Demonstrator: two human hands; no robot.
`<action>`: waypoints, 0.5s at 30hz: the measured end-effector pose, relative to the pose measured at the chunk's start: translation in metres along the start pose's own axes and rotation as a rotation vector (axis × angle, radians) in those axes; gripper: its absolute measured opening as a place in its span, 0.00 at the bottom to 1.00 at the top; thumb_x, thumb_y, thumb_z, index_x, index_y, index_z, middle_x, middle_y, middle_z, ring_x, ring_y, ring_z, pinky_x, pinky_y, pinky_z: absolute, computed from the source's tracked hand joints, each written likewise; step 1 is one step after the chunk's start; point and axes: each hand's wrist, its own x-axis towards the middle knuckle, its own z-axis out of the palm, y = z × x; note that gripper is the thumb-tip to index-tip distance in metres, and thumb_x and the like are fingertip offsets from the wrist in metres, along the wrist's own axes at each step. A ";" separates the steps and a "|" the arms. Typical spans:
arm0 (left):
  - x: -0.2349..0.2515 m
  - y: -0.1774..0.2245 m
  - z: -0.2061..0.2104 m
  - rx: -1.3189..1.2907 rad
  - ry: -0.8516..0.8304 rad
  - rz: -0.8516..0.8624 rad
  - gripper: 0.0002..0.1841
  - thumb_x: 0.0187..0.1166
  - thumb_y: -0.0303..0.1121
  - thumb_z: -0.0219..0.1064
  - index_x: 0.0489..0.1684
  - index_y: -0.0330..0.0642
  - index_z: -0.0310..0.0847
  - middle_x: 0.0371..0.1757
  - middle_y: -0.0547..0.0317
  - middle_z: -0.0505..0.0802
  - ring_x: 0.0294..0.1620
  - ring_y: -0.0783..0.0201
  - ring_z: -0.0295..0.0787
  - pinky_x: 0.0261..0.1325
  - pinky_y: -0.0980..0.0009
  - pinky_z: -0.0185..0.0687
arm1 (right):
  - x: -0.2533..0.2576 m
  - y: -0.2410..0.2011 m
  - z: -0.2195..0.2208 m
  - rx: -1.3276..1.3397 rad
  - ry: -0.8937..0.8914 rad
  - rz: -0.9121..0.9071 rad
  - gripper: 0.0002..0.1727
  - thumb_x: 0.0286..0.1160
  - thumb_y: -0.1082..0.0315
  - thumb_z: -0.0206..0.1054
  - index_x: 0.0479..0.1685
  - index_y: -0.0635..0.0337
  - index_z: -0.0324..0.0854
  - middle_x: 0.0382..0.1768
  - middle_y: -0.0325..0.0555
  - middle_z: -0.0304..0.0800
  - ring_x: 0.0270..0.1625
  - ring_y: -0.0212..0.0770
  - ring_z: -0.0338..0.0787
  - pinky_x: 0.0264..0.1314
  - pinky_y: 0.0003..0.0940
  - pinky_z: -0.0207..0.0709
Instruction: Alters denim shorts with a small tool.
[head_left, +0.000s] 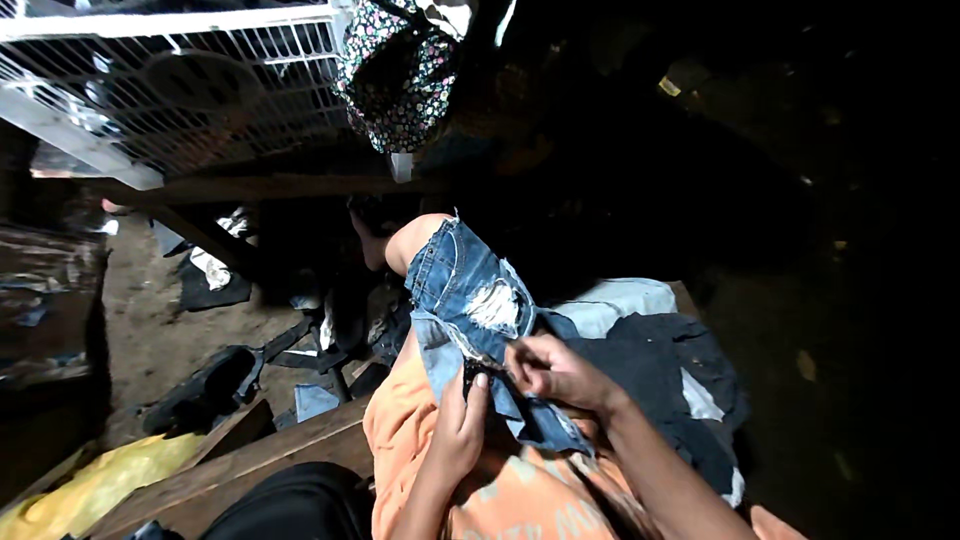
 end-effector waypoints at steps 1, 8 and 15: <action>0.000 0.000 0.000 0.002 -0.002 0.003 0.25 0.92 0.38 0.48 0.56 0.16 0.75 0.48 0.61 0.92 0.55 0.93 0.82 0.65 0.87 0.75 | 0.000 -0.002 0.001 -0.097 0.089 -0.070 0.30 0.64 0.30 0.71 0.34 0.49 0.79 0.18 0.15 0.66 0.20 0.09 0.62 0.24 0.09 0.57; 0.002 -0.003 -0.007 -0.074 -0.093 0.003 0.31 0.91 0.54 0.46 0.62 0.32 0.81 0.52 0.69 0.92 0.57 0.89 0.84 0.66 0.82 0.78 | 0.015 -0.005 0.009 -0.483 0.228 -0.389 0.10 0.70 0.69 0.72 0.40 0.70 0.88 0.25 0.45 0.88 0.24 0.18 0.75 0.31 0.10 0.69; 0.040 -0.005 -0.032 -0.401 -0.245 -0.494 0.47 0.80 0.74 0.26 0.35 0.46 0.86 0.24 0.69 0.94 0.24 0.73 0.90 0.30 0.74 0.86 | 0.006 -0.025 -0.017 -0.441 0.005 -0.458 0.07 0.71 0.71 0.71 0.37 0.69 0.89 0.34 0.45 0.94 0.39 0.20 0.89 0.48 0.13 0.80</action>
